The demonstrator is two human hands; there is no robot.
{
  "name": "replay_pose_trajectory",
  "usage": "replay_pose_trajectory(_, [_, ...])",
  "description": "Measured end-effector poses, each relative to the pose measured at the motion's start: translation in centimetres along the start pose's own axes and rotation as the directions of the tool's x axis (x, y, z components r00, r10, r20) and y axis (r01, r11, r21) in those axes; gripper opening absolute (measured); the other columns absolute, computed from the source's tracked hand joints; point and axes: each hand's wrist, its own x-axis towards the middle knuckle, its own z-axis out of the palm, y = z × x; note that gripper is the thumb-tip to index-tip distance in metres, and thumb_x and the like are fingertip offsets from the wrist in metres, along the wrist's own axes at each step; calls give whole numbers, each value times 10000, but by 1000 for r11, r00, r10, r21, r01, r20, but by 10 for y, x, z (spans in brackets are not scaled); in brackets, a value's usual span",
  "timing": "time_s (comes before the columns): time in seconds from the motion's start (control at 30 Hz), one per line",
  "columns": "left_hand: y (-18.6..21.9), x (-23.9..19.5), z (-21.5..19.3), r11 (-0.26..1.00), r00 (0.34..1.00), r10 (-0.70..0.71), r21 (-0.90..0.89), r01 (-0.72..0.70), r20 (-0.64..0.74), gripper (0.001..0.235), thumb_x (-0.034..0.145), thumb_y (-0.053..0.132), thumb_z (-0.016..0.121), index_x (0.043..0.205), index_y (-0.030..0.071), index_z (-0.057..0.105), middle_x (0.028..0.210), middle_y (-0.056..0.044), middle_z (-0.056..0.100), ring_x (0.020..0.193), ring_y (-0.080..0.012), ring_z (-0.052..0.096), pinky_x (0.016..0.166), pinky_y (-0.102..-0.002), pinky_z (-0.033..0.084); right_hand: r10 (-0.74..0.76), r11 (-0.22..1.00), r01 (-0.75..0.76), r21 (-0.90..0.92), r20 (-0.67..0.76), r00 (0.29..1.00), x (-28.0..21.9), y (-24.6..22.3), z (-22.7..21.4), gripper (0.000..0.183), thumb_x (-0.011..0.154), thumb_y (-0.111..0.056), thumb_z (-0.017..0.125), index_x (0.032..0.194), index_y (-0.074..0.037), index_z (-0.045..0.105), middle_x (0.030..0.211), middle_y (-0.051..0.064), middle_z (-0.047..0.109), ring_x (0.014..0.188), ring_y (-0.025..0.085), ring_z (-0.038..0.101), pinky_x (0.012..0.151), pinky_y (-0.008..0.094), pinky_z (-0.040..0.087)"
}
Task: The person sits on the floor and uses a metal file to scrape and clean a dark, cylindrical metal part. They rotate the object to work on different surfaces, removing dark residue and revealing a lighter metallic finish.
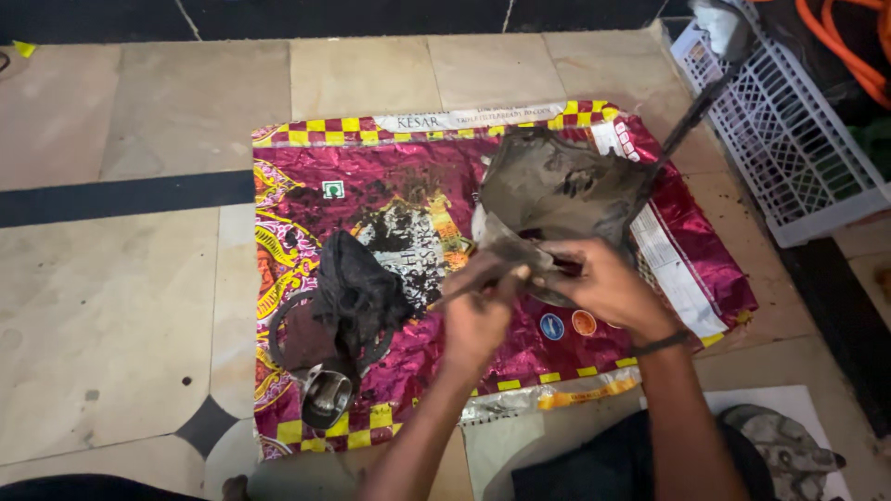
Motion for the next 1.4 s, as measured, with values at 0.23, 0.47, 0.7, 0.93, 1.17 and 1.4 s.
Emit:
replay_pose_trajectory(0.23, [11,-2,9,983,995,98,155,-100,25,80,864,-35,732,879,-24,654,822,-98,667,702,-163,640,634,-301,501,-40,999,40,19,-20,999,2,4,2,404,809,58,724,1211,22,714,1145,75,782,1033,116,695,932,277,544])
replay_pose_trajectory(0.47, [26,-5,16,967,974,224,136,-216,-44,80,868,-59,683,923,-18,641,897,-126,675,801,-229,680,701,-319,530,-45,999,45,6,-80,996,5,12,-1,413,815,73,710,1226,34,699,1175,76,765,1081,122,687,961,273,529])
replay_pose_trajectory(0.7, [27,0,12,984,990,120,138,-109,-72,90,869,-61,706,884,-23,626,828,-148,652,732,-292,661,677,-350,517,50,997,-47,66,-42,998,3,-2,3,404,823,53,740,1225,17,720,1162,74,779,1047,127,690,939,273,540])
replay_pose_trajectory(0.93, [36,11,1,951,956,271,126,-284,108,172,868,-112,601,996,-11,654,966,-167,672,897,-336,687,784,-388,555,-68,991,71,111,-32,997,3,12,3,403,842,76,672,1242,45,698,1193,82,755,1076,125,670,950,283,540])
replay_pose_trajectory(1.17, [30,7,-4,897,923,350,225,-380,162,229,779,-111,621,992,-26,626,976,-198,645,941,-410,636,832,-450,535,25,995,-21,99,-40,999,2,10,5,442,807,79,674,1246,27,699,1141,75,770,1015,130,694,913,287,549])
replay_pose_trajectory(1.4, [37,20,-10,859,886,346,277,-431,308,295,726,-60,602,1016,-28,640,1005,-206,634,987,-426,615,878,-471,520,-78,997,78,9,-35,996,1,7,-1,375,823,79,704,1197,48,712,1127,86,782,1032,126,686,928,282,548])
